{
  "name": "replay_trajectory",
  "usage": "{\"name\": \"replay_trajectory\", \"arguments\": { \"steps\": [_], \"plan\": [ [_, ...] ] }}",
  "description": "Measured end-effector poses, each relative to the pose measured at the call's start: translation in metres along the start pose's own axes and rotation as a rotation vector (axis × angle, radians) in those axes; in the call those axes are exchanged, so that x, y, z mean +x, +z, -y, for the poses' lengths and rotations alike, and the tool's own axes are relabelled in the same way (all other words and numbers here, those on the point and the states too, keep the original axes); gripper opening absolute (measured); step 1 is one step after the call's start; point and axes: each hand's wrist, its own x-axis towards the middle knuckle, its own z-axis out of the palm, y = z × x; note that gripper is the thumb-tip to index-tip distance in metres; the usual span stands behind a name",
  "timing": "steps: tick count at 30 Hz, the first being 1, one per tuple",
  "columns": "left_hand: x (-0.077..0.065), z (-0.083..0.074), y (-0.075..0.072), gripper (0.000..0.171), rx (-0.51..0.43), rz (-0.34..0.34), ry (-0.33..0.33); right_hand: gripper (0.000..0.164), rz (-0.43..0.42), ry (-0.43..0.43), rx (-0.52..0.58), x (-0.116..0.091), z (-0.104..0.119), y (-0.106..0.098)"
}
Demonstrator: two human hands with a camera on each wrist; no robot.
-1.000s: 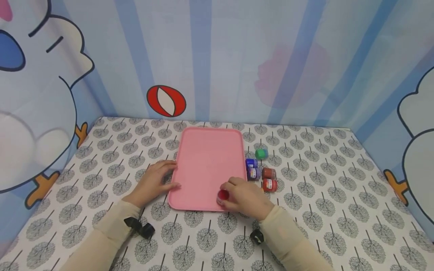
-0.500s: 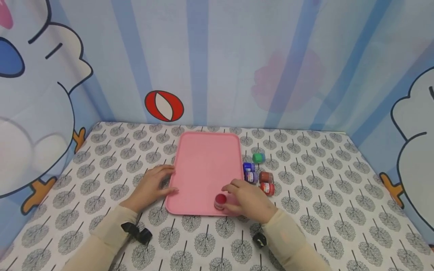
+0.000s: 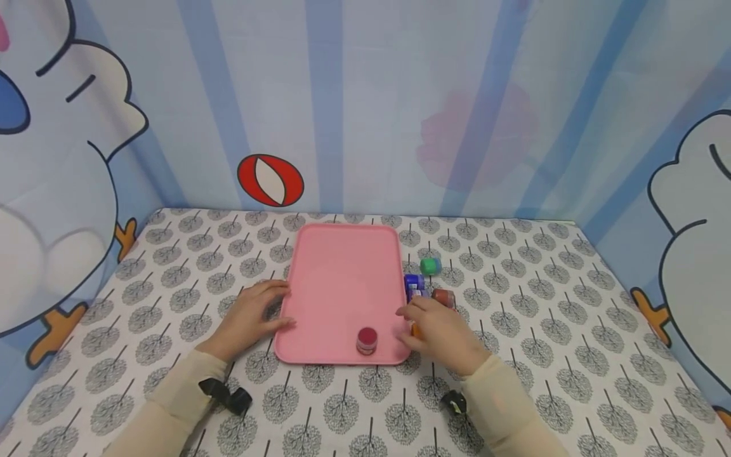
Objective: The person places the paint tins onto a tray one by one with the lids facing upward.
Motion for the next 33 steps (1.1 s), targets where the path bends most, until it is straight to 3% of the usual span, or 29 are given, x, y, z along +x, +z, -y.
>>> {"name": "replay_trajectory", "arguments": {
  "steps": [7,19,33],
  "plan": [
    [0.0,0.0,0.0,0.065,0.004,0.005,-0.002,0.034,0.008,0.041,0.046,-0.01,-0.011,-0.005],
    [-0.001,-0.002,-0.002,0.064,0.008,-0.021,0.01,0.039,0.004,0.097,0.025,-0.022,-0.026,-0.004],
    [-0.001,-0.001,-0.001,0.063,0.005,-0.019,0.014,0.037,0.024,0.065,-0.042,-0.025,-0.032,0.001]
  ]
}}
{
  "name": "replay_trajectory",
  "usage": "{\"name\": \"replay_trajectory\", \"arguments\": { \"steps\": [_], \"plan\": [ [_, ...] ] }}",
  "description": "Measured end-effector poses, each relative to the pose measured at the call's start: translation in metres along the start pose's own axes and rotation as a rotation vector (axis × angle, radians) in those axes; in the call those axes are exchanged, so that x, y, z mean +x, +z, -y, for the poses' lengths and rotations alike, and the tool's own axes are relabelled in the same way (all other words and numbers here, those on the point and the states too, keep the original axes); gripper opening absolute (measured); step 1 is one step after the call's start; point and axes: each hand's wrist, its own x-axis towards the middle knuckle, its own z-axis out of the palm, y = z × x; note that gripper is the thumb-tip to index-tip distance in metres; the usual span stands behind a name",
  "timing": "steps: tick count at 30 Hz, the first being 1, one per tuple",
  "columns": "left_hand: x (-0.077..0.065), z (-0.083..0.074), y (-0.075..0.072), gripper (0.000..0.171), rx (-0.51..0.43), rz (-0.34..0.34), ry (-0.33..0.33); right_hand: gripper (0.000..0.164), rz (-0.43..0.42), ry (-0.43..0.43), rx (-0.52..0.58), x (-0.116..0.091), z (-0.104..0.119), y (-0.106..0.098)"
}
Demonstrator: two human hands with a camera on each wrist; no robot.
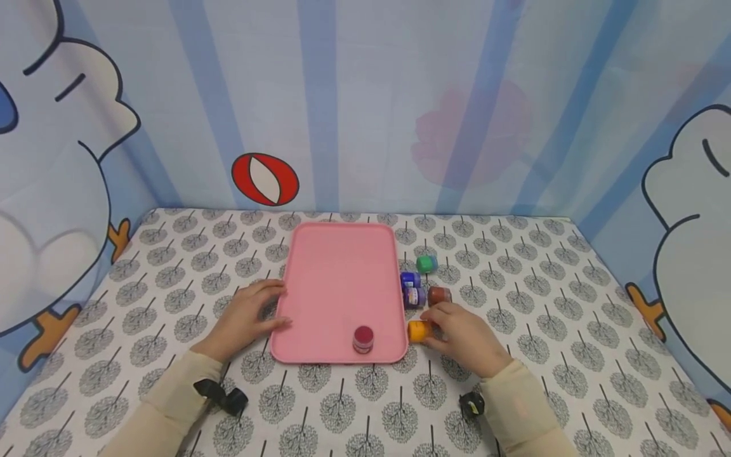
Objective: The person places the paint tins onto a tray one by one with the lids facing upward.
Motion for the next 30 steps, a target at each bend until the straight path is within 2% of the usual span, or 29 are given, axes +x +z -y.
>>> {"name": "replay_trajectory", "arguments": {
  "steps": [11,19,30],
  "plan": [
    [-0.0001,-0.0009,-0.0005,0.062,-0.014,-0.011,0.004,0.036,-0.007,-0.053,-0.031,0.0005,-0.0007,0.0046],
    [-0.0017,-0.0017,-0.0017,0.062,-0.022,0.012,-0.018,0.036,-0.031,-0.062,-0.039,0.0013,-0.0001,0.006],
    [0.0001,0.0006,-0.0002,0.063,-0.017,0.02,-0.005,0.037,-0.07,-0.068,-0.049,-0.0005,0.0012,0.0016]
  ]
}}
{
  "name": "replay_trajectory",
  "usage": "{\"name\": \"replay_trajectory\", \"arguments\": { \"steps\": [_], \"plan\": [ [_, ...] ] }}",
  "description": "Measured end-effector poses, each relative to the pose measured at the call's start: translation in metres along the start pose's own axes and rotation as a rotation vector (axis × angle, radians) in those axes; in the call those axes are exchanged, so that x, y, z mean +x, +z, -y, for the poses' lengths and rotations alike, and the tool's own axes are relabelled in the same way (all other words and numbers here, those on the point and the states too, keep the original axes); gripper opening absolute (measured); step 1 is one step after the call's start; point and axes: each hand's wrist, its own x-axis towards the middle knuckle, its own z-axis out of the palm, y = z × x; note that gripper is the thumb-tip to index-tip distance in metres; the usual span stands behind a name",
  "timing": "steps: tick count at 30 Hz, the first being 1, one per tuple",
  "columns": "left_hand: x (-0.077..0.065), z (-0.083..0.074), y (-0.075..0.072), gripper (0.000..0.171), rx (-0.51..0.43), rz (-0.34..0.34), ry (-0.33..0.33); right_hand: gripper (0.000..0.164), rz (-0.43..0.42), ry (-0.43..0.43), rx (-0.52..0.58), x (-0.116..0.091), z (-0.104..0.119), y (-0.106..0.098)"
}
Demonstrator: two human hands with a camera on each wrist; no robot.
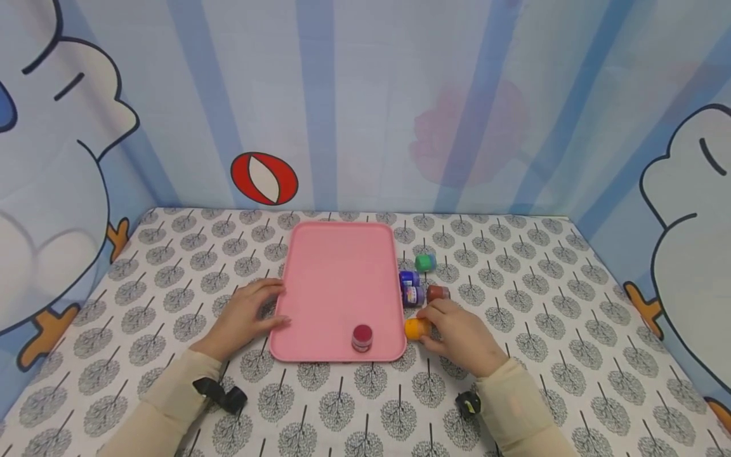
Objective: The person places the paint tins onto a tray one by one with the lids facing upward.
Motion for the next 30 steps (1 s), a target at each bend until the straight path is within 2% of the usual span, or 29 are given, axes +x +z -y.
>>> {"name": "replay_trajectory", "arguments": {
  "steps": [15,22,30],
  "plan": [
    [0.0,-0.001,0.001,0.063,0.004,0.004,0.006,0.03,-0.077,-0.019,0.059,-0.003,0.002,-0.005],
    [0.0,-0.001,-0.001,0.063,-0.006,0.002,0.011,0.03,-0.057,-0.021,0.159,0.001,0.003,-0.01],
    [0.0,-0.002,-0.001,0.063,-0.017,0.011,-0.012,0.033,-0.035,-0.05,0.192,0.007,0.005,-0.018]
  ]
}}
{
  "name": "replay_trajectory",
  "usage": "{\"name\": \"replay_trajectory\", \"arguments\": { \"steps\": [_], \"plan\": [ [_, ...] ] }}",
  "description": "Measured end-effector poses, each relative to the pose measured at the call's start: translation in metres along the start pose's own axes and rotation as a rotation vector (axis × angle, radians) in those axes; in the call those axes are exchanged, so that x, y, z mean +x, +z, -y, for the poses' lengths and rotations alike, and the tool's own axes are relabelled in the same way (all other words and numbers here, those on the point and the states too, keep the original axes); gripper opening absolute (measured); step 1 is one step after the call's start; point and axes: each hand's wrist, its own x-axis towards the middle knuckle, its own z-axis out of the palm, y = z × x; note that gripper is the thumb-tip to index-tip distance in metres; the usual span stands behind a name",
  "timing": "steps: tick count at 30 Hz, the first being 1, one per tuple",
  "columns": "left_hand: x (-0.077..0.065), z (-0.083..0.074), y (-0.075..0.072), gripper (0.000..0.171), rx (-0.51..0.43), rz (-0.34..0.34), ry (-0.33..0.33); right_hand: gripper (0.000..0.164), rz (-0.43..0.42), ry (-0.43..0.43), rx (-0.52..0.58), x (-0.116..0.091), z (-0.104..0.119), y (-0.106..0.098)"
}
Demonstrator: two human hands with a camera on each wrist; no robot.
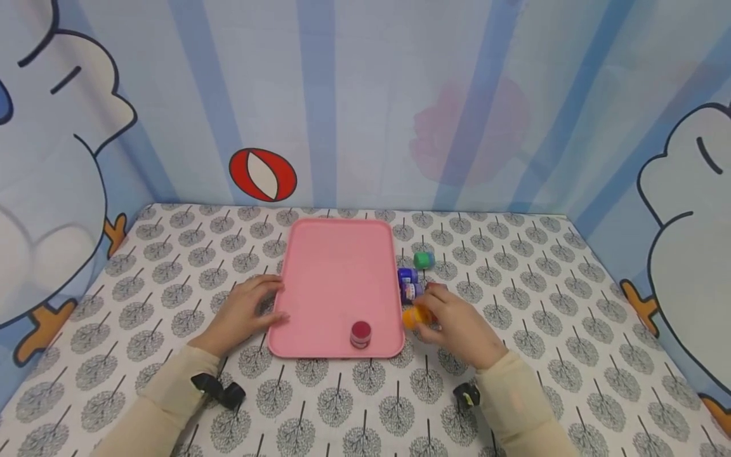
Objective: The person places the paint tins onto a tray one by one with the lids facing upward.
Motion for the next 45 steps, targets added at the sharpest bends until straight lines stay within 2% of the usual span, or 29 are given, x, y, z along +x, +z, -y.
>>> {"name": "replay_trajectory", "arguments": {
  "steps": [5,13,30,39,45],
  "plan": [
    [-0.001,0.001,-0.001,0.062,0.009,-0.011,0.001,0.031,0.016,0.0,0.009,0.007,0.005,-0.004],
    [0.0,0.004,0.002,0.063,0.007,-0.01,0.005,0.032,0.055,0.012,-0.038,0.016,0.008,-0.004],
    [0.0,0.001,0.001,0.063,0.001,-0.009,0.001,0.035,0.06,-0.03,-0.071,0.034,0.02,0.01],
    [0.0,0.002,0.001,0.064,-0.006,-0.004,-0.006,0.037,0.11,-0.009,-0.095,0.043,0.03,0.015],
    [0.0,0.002,0.001,0.064,-0.004,-0.002,-0.008,0.036,0.087,-0.066,-0.092,0.047,0.033,0.023]
  ]
}}
